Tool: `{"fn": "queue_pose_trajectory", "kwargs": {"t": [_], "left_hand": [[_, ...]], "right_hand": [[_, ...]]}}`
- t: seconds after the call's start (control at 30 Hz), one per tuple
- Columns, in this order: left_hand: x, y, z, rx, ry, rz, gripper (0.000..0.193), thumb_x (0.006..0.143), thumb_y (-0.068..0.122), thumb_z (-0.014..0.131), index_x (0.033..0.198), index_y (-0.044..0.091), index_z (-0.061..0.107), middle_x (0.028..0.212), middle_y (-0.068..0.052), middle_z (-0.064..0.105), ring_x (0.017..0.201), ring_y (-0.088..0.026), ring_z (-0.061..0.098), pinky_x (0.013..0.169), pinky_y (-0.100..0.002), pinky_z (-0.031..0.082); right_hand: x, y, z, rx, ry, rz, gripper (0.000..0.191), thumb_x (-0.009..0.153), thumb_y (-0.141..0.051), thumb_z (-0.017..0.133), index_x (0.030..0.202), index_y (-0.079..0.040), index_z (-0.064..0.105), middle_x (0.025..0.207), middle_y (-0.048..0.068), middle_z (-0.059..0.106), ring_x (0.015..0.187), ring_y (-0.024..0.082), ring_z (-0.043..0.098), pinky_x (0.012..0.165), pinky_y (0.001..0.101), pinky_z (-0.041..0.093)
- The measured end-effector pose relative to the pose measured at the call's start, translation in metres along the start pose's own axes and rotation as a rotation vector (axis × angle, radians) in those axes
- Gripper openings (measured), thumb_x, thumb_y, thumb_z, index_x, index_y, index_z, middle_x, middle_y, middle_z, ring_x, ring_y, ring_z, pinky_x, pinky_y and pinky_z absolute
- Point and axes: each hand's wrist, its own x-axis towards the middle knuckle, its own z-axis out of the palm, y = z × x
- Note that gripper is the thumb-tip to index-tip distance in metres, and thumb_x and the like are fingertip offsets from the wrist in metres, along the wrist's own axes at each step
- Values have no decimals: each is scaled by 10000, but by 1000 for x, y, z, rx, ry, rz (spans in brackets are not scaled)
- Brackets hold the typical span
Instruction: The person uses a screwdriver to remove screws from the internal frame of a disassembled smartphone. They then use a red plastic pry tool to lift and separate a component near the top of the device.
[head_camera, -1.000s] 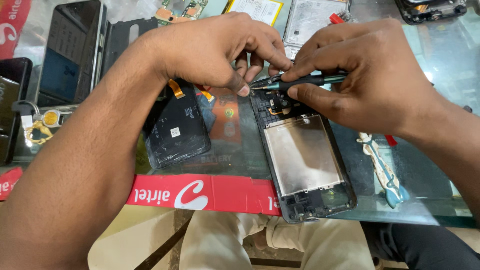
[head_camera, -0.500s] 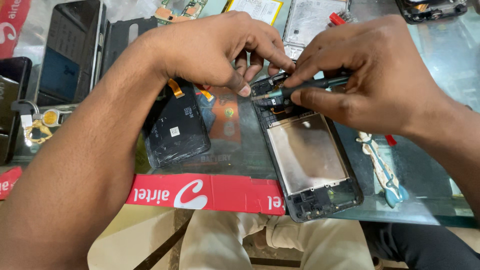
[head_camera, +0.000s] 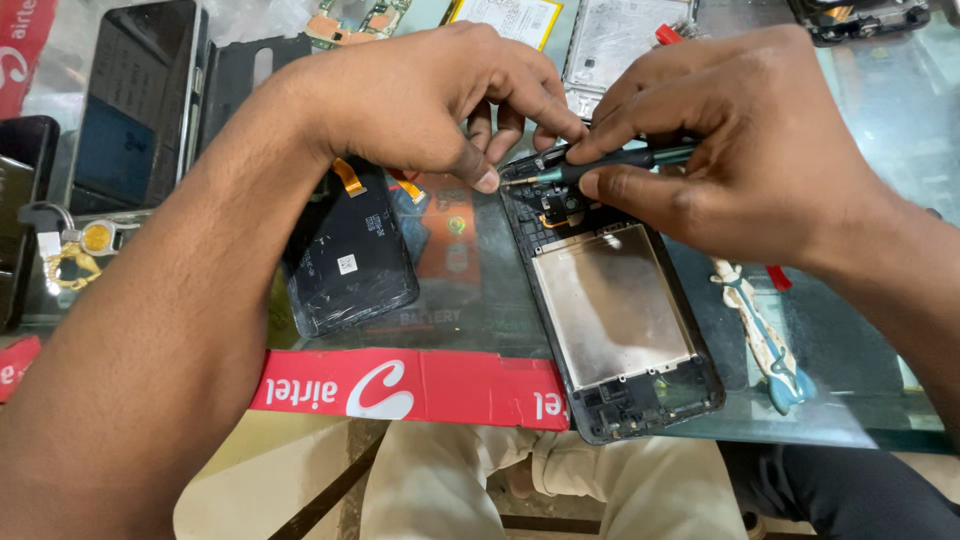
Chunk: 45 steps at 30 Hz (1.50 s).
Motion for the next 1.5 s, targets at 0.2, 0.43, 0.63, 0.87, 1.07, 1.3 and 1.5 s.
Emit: {"fn": "queue_pose_trajectory", "kwargs": {"t": [0.2, 0.43, 0.63, 0.87, 1.07, 1.3, 1.5], "left_hand": [[0, 0, 0, -13, 4, -31, 688, 664, -87, 753, 1329, 78, 685, 1179, 20, 657, 758, -68, 625, 667, -244, 529], [1, -1, -1, 70, -7, 23, 730, 643, -107, 737, 1348, 74, 698, 1060, -17, 667, 766, -88, 602, 694, -250, 505], [-2, 1, 0, -20, 3, 30, 703, 666, -110, 711, 1344, 74, 695, 1136, -3, 655, 787, -79, 597, 675, -243, 500], [0, 1, 1, 43, 13, 69, 643, 713, -15, 845, 1331, 59, 684, 1182, -12, 643, 808, -80, 624, 687, -243, 525], [-1, 0, 0, -8, 2, -2, 635, 716, -32, 827, 1328, 68, 689, 1172, -14, 648, 755, -84, 620, 673, -247, 528], [-1, -2, 0, -40, -4, 24, 646, 718, -46, 823, 1340, 57, 682, 1192, -18, 638, 767, -82, 606, 697, -245, 528], [0, -2, 0, -1, -1, 45, 662, 704, -30, 838, 1339, 64, 677, 1187, -16, 642, 786, -82, 611, 705, -249, 524]], "right_hand": [[-2, 3, 1, -2, -24, 8, 216, 720, -35, 827, 933, -44, 795, 914, 117, 744, 808, 233, 722, 698, 339, 551], [-1, 3, -2, 32, -60, -42, 205, 701, -70, 846, 897, -44, 791, 878, 107, 744, 770, 225, 722, 681, 337, 543], [-1, 2, -2, 4, -56, -15, 191, 710, -52, 837, 896, -39, 797, 868, 111, 741, 757, 232, 717, 665, 335, 539], [-1, 1, -1, -14, -35, -10, 203, 712, -28, 823, 914, -44, 803, 889, 109, 746, 780, 235, 721, 665, 334, 543], [0, 1, -3, 34, -72, -49, 198, 697, -62, 846, 886, -42, 790, 877, 96, 744, 781, 226, 727, 692, 333, 550], [0, 1, -1, 65, -94, 21, 204, 701, -54, 839, 902, -55, 803, 878, 90, 754, 765, 212, 730, 665, 320, 541], [-1, 4, -1, 56, -64, -13, 189, 714, -41, 836, 898, -41, 792, 881, 107, 746, 782, 226, 724, 682, 324, 545]]}}
